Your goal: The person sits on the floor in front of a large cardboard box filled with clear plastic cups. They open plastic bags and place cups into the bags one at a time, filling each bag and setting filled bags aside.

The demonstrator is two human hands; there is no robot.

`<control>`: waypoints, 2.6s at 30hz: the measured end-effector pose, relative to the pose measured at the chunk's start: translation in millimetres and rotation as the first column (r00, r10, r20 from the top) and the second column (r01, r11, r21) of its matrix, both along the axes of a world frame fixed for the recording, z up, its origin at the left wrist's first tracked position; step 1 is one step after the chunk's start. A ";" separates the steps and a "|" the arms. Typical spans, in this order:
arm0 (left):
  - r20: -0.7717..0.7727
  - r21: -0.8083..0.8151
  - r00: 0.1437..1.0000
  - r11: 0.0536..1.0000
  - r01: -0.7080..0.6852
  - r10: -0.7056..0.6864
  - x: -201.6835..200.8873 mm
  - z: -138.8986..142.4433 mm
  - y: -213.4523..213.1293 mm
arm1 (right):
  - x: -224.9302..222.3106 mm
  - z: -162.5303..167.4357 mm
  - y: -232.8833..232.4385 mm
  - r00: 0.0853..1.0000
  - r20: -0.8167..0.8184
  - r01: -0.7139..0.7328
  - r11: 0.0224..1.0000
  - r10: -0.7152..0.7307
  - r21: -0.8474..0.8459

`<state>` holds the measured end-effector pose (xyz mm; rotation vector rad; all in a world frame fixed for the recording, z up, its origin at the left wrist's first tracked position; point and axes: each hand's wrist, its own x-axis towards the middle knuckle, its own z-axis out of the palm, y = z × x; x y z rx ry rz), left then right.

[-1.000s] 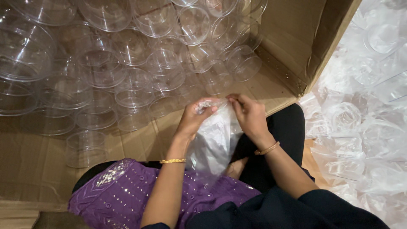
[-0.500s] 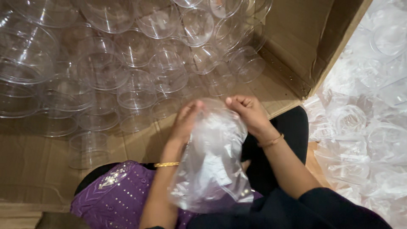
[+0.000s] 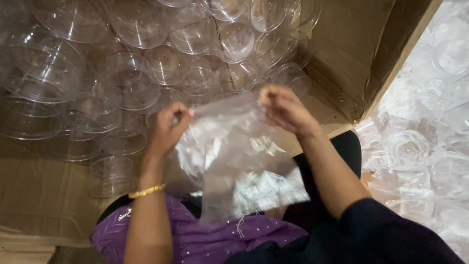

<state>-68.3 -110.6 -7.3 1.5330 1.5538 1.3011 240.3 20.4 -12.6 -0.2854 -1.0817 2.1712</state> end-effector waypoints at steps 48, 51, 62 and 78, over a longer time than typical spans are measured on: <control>0.243 -0.014 0.964 0.993 0.118 -0.111 195.3 -64.5 32.0 | 117.7 -16.2 -90.3 0.765 0.628 -0.167 0.897 -0.144 0.410; 0.425 -0.128 0.897 0.972 0.195 -0.123 193.3 -44.2 27.6 | 200.8 8.3 -74.3 0.225 0.572 -0.042 0.579 -0.789 0.815; 0.572 -0.013 0.757 0.920 0.392 -0.315 207.4 -35.9 24.1 | 226.1 17.5 -62.9 0.085 0.468 0.297 0.470 -0.880 0.831; 0.589 -0.138 0.759 0.892 0.430 -0.275 166.4 -68.8 5.9 | 82.1 -8.5 -111.0 0.146 0.665 0.317 0.672 -0.732 0.669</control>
